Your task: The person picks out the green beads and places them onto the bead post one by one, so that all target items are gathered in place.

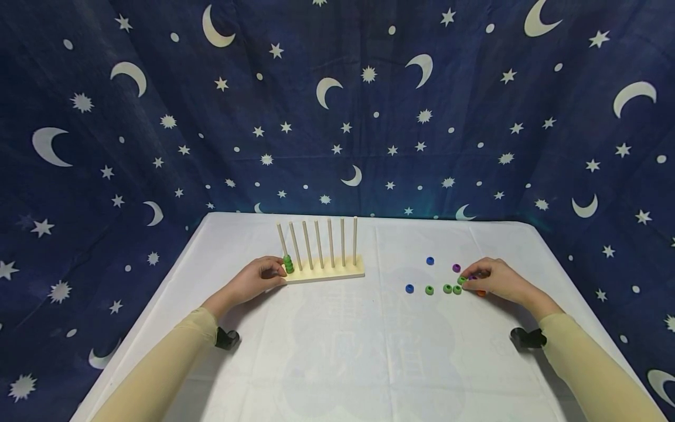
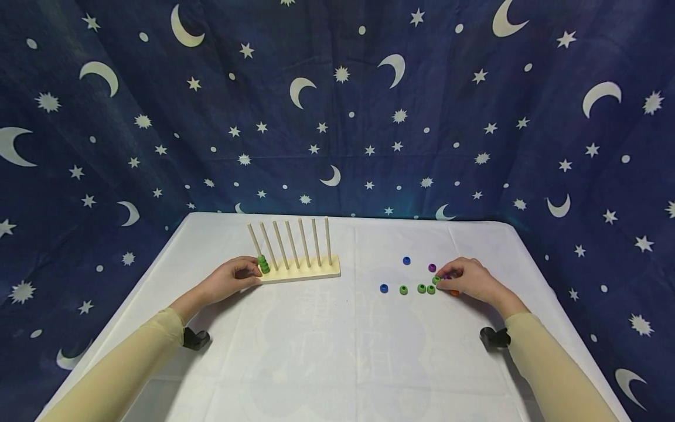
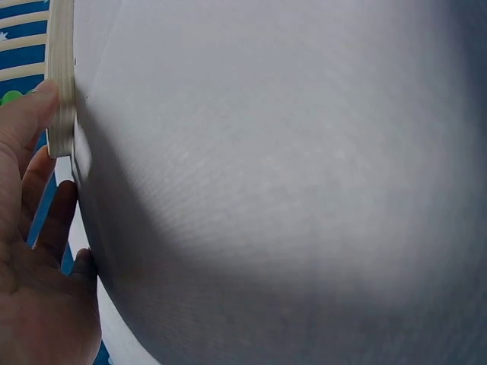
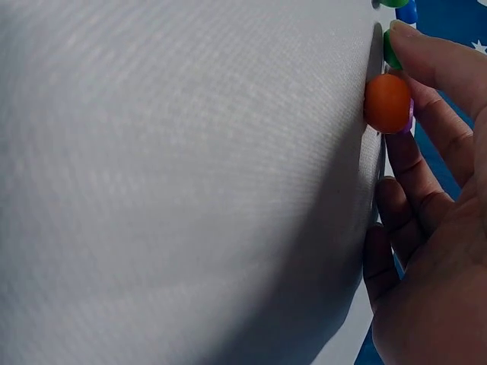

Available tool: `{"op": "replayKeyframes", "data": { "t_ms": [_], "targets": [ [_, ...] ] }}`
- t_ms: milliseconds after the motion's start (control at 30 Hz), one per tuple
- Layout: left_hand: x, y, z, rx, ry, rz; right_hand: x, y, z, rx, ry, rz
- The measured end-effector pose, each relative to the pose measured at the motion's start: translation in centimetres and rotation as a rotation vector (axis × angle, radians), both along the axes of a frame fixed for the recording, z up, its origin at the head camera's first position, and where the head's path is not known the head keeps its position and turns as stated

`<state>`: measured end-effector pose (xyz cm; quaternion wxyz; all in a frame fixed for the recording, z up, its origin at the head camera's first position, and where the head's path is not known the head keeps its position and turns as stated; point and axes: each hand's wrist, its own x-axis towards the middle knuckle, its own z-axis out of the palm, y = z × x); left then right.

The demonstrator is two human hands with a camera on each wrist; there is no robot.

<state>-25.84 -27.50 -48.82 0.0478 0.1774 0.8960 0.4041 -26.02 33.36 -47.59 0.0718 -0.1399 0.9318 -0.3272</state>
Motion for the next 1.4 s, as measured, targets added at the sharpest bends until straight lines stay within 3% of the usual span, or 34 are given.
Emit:
{"op": "replayKeyframes", "data": {
  "t_ms": [633,1067,1400],
  "targets": [
    [-0.24,0.23,0.26,0.0,0.002,-0.005,0.1,0.26,-0.12,-0.001,0.036,-0.004],
    [-0.35,0.07,-0.19,-0.028,0.005,0.009,0.36,0.11,-0.22,-0.009,0.046,-0.014],
    [0.13,0.1,0.02,-0.03,-0.01,0.021,0.46,-0.08,-0.3,-0.015,0.044,-0.022]
  ]
}}
